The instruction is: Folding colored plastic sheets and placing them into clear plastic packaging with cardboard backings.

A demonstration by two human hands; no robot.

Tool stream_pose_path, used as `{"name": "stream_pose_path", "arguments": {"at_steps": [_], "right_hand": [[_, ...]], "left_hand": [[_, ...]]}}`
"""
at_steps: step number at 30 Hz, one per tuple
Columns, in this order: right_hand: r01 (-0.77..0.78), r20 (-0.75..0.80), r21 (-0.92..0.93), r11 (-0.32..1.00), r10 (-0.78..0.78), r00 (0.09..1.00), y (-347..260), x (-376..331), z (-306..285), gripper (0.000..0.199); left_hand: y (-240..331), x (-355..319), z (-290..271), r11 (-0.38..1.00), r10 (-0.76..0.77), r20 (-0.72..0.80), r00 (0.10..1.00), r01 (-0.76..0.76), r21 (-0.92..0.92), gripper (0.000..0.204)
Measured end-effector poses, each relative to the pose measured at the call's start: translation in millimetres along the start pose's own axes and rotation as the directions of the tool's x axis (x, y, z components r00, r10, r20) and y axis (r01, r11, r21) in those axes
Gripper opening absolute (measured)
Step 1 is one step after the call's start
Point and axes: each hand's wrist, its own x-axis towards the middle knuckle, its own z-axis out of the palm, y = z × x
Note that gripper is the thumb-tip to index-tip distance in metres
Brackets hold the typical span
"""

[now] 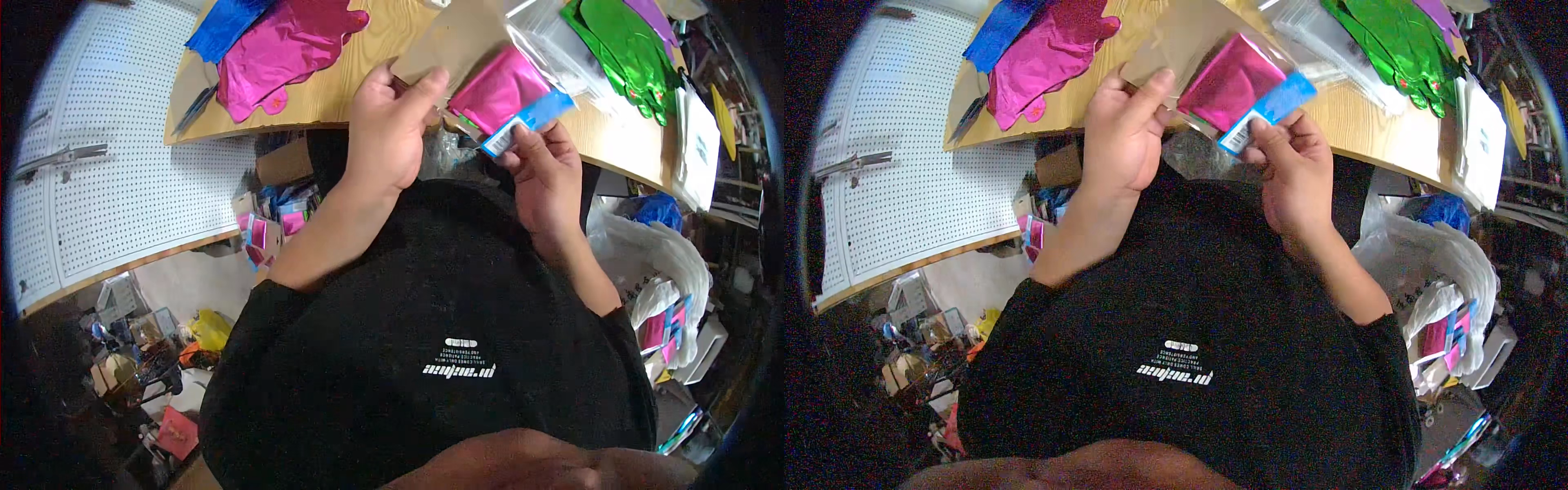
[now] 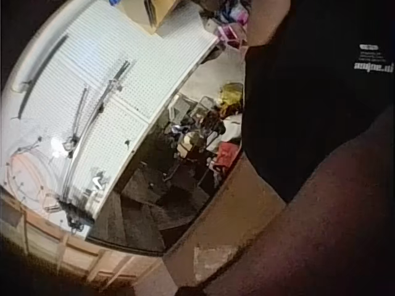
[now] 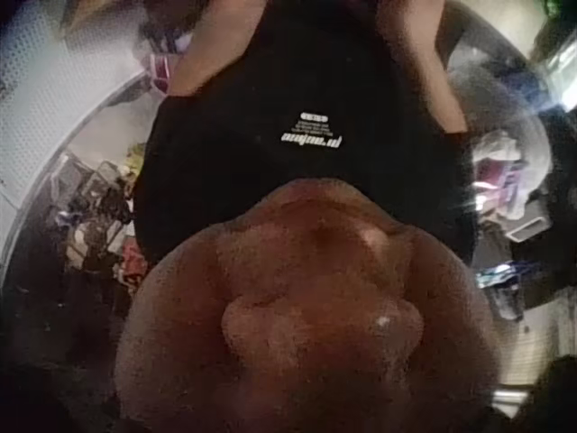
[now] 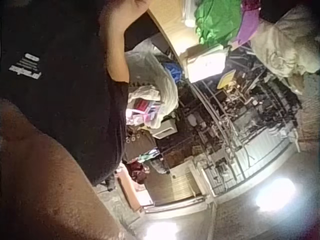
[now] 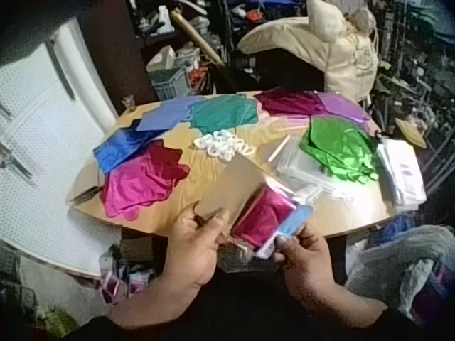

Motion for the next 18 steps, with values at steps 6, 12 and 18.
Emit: {"name": "stream_pose_path", "arguments": {"at_steps": [6, 12, 18], "right_hand": [[-0.019, -0.044, -0.097, 0.995, 0.015, 0.999, -5.6, -0.7, -4.1, 0.006], [-0.010, 0.028, -0.146, 0.989, 0.015, 0.999, -4.7, -6.0, -14.0, 0.007], [-0.002, 0.051, -0.327, 0.945, 0.020, 0.998, -6.6, -10.3, -12.3, 0.010]], "left_hand": [[-0.8, -9.7, -4.6, 0.979, 0.069, -0.039, 0.997, -0.060, 0.193, 0.028], [24.2, 8.4, -28.3, 0.979, 0.085, 0.000, 0.996, -0.083, 0.188, 0.036], [45.3, 42.7, -32.5, 0.862, -0.071, 0.187, 0.980, -0.034, 0.507, 0.027]]}}
